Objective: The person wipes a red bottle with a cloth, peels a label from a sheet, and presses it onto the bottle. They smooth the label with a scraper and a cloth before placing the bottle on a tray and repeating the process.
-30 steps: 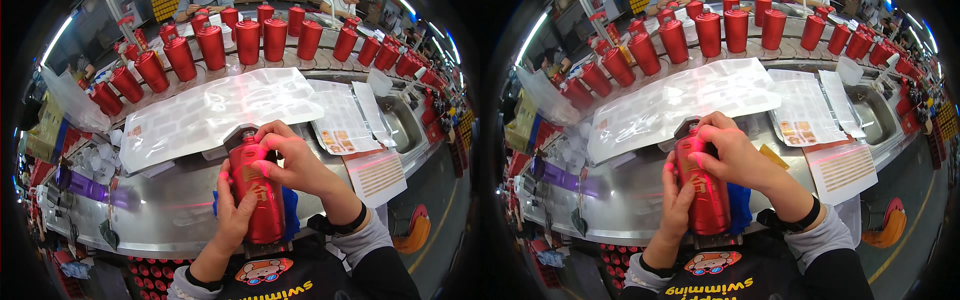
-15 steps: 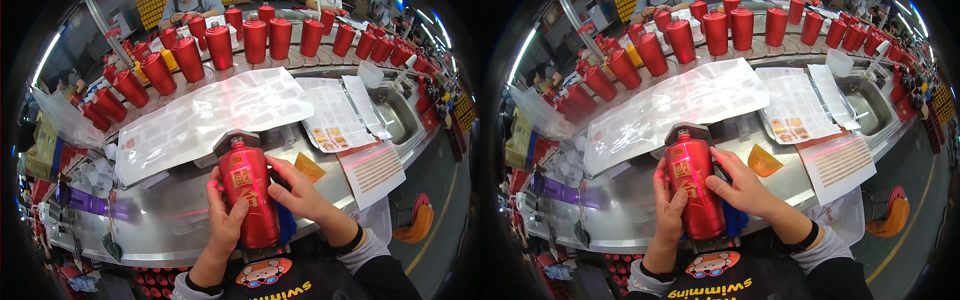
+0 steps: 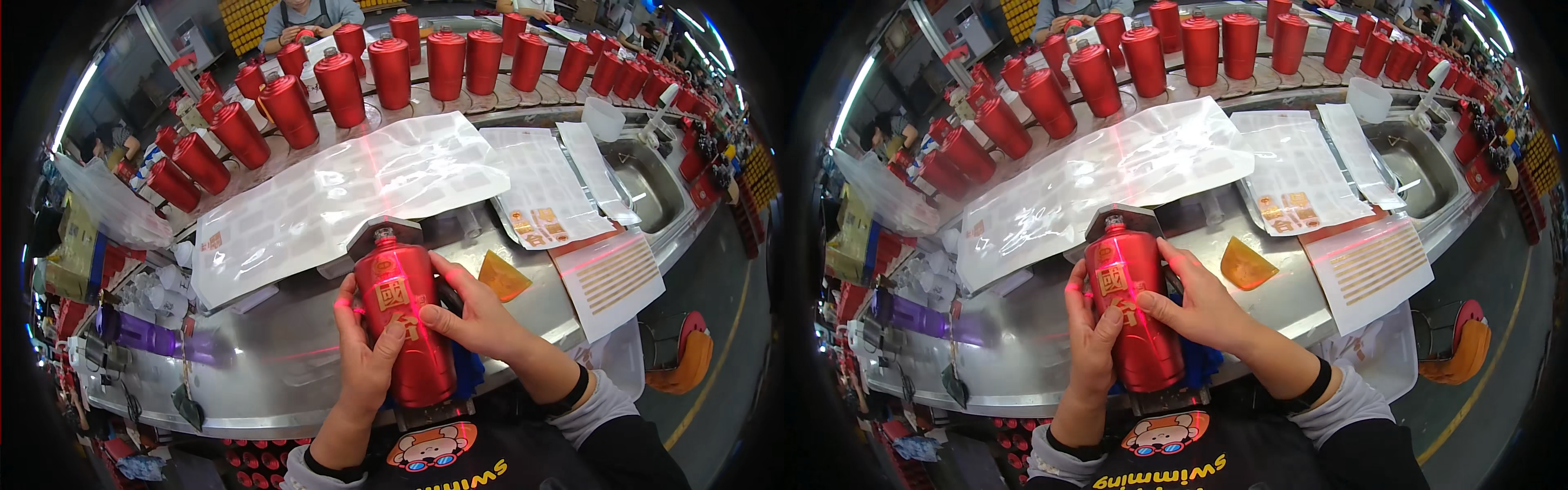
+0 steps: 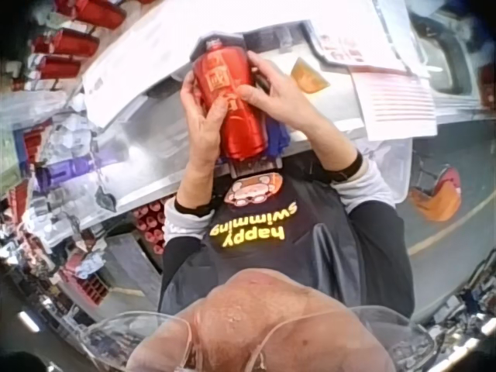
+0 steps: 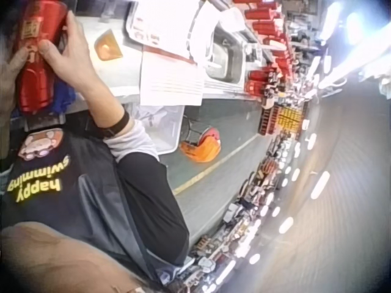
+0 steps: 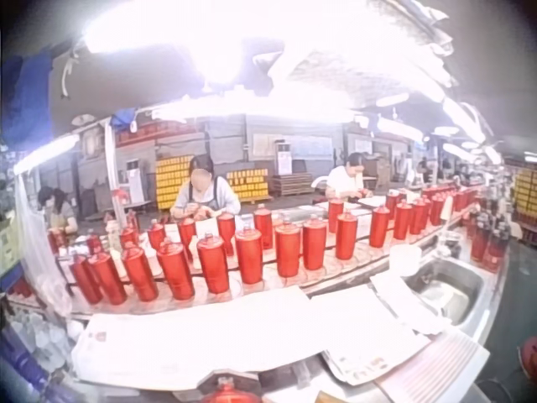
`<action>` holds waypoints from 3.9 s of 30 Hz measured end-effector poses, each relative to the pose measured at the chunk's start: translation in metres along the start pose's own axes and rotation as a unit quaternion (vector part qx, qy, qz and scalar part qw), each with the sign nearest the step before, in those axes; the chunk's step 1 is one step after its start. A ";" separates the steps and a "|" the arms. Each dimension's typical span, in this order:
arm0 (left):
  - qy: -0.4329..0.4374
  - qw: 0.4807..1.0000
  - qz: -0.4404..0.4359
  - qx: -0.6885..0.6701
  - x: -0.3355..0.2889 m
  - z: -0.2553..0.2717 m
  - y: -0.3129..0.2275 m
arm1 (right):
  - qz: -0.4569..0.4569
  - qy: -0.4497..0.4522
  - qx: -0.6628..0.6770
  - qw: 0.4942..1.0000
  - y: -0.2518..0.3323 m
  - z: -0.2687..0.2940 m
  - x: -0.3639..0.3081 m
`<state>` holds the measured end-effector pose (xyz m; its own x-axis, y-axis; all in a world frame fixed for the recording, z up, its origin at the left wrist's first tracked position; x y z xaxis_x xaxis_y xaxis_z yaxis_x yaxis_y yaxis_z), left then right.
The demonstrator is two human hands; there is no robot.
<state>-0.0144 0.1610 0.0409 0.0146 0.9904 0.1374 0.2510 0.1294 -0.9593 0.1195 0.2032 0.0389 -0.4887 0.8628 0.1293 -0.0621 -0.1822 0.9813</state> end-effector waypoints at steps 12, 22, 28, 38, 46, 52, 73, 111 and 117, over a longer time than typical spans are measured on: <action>-0.011 1.000 0.007 -0.009 0.004 0.004 0.001 | -0.031 0.012 0.074 0.997 -0.021 -0.002 0.006; -0.033 0.999 -0.010 -0.027 0.005 0.015 0.001 | -0.045 0.023 0.115 0.992 -0.028 -0.007 0.012; 0.007 0.999 -0.007 -0.042 0.006 0.011 0.004 | -0.049 0.043 0.154 0.986 -0.028 -0.005 0.010; 0.047 0.997 0.014 -0.052 0.003 0.007 0.004 | -0.034 0.068 0.092 0.993 -0.021 -0.008 0.010; 0.047 0.998 0.000 -0.036 0.004 0.008 0.007 | -0.046 0.071 0.122 0.989 -0.016 -0.008 0.009; 0.045 0.998 -0.008 -0.051 0.005 0.011 0.004 | -0.035 0.078 0.101 0.991 -0.014 -0.010 0.009; 0.001 0.998 0.052 -0.027 0.036 0.020 0.005 | -0.048 0.086 0.114 0.989 -0.015 -0.011 0.008; 0.009 0.989 0.007 0.149 0.035 0.022 -0.001 | -0.043 0.094 0.091 0.991 -0.012 -0.013 0.009; -0.013 0.968 0.013 0.251 0.037 0.021 0.003 | -0.052 0.081 0.103 0.990 -0.013 -0.013 0.009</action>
<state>-0.0336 0.1992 0.0380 -0.0109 0.9937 0.1116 -0.2517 0.1053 -0.9621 0.1049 0.2075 0.0255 -0.6234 0.7818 0.0173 0.0505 0.0181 0.9986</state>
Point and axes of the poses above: each hand's wrist, its own x-axis towards the middle knuckle, its own z-axis out of the back of the hand, y = z × x, the point moved 10 cm from there along x, towards the middle knuckle, and after that the axes turned 4 degrees about y, right-handed, at the moved point
